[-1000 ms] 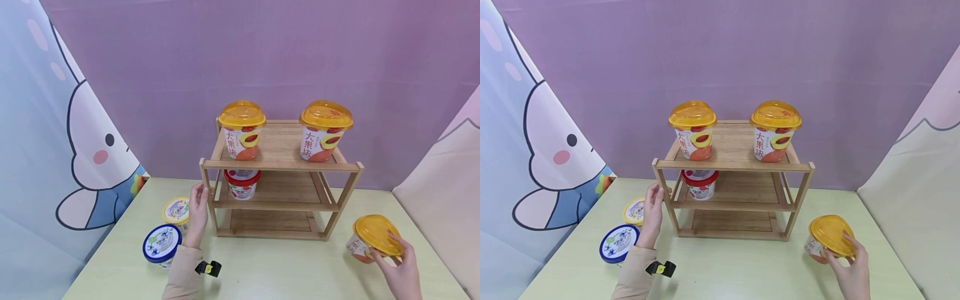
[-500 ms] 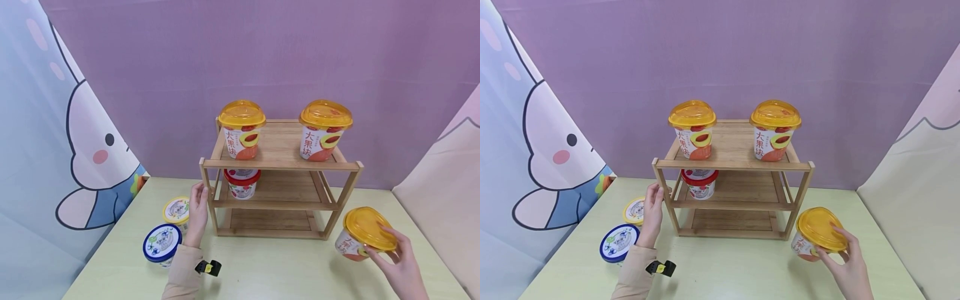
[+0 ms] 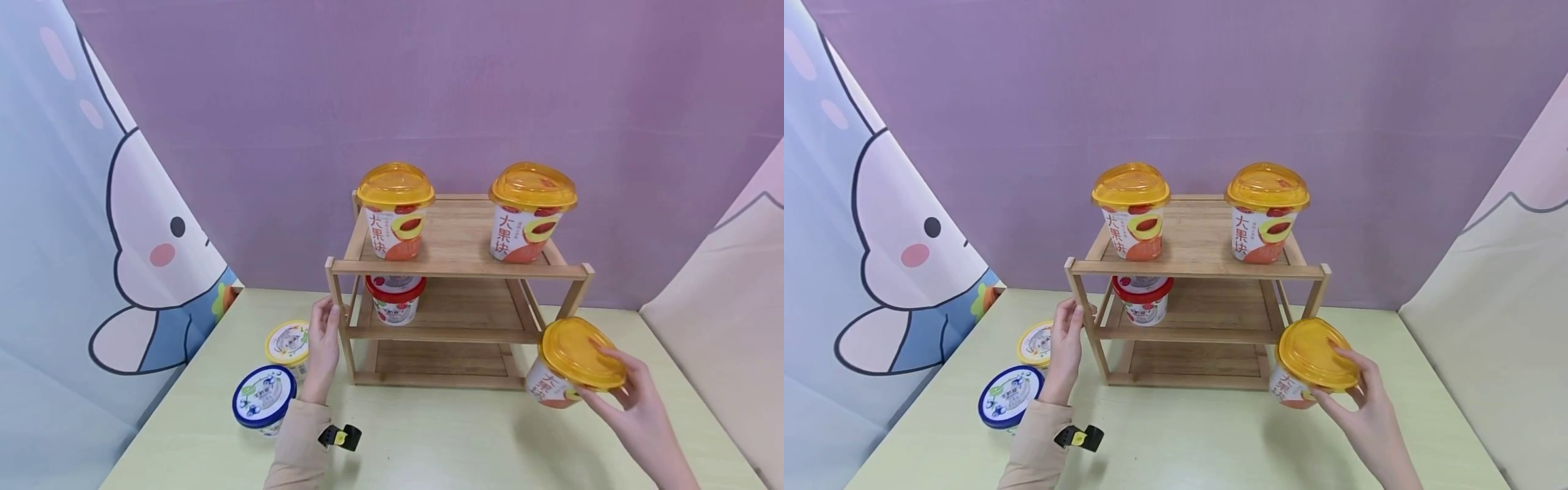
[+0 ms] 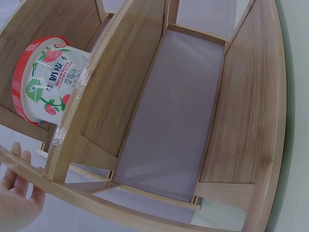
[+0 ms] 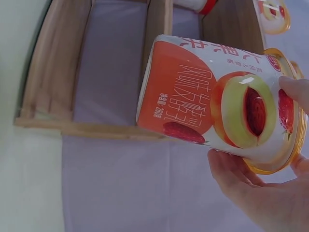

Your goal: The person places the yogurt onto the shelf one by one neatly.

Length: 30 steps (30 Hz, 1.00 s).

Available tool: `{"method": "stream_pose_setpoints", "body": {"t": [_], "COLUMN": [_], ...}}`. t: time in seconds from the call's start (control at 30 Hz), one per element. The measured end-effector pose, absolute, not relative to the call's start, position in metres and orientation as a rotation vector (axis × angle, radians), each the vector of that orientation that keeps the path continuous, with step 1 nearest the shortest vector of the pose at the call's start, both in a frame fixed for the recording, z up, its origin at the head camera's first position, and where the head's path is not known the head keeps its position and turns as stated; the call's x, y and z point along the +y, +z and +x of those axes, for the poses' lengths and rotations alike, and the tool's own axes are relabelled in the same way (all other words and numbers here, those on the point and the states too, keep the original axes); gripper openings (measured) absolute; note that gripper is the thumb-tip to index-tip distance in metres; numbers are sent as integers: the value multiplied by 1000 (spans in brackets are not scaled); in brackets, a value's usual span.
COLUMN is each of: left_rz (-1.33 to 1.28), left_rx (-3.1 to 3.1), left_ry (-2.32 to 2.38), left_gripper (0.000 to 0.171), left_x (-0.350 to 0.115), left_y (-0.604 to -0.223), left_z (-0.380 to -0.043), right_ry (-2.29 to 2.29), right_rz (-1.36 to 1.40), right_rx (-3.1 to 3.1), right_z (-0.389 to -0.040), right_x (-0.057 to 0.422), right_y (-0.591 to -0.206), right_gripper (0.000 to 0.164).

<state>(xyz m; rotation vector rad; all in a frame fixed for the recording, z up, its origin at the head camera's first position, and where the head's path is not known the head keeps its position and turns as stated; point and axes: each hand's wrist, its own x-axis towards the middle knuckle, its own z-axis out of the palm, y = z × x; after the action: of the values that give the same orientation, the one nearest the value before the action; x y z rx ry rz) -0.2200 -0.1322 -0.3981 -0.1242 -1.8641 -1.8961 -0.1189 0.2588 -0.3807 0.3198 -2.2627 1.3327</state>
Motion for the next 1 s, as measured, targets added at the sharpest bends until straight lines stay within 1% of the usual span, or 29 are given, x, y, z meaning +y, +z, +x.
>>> {"method": "stream_pose_setpoints", "body": {"t": [0.57, 0.73, 1.0], "left_rz": [-113, -116, -118], "left_rx": [-1902, -1902, -1897], "left_ry": [-1886, -1892, -1899], "left_gripper": [31, 31, 34], "left_x": [-133, -133, -133], "left_y": [-398, -398, -399], "left_z": [-221, -220, -219], "right_ry": [1289, 1291, 1249], "right_rz": [439, 472, 452], "right_rx": [-2302, -2307, -2386], "right_z": [-148, -156, -169], "right_x": [234, 228, 225], "right_y": [-352, -344, -334], "right_gripper": [60, 61, 60]}}
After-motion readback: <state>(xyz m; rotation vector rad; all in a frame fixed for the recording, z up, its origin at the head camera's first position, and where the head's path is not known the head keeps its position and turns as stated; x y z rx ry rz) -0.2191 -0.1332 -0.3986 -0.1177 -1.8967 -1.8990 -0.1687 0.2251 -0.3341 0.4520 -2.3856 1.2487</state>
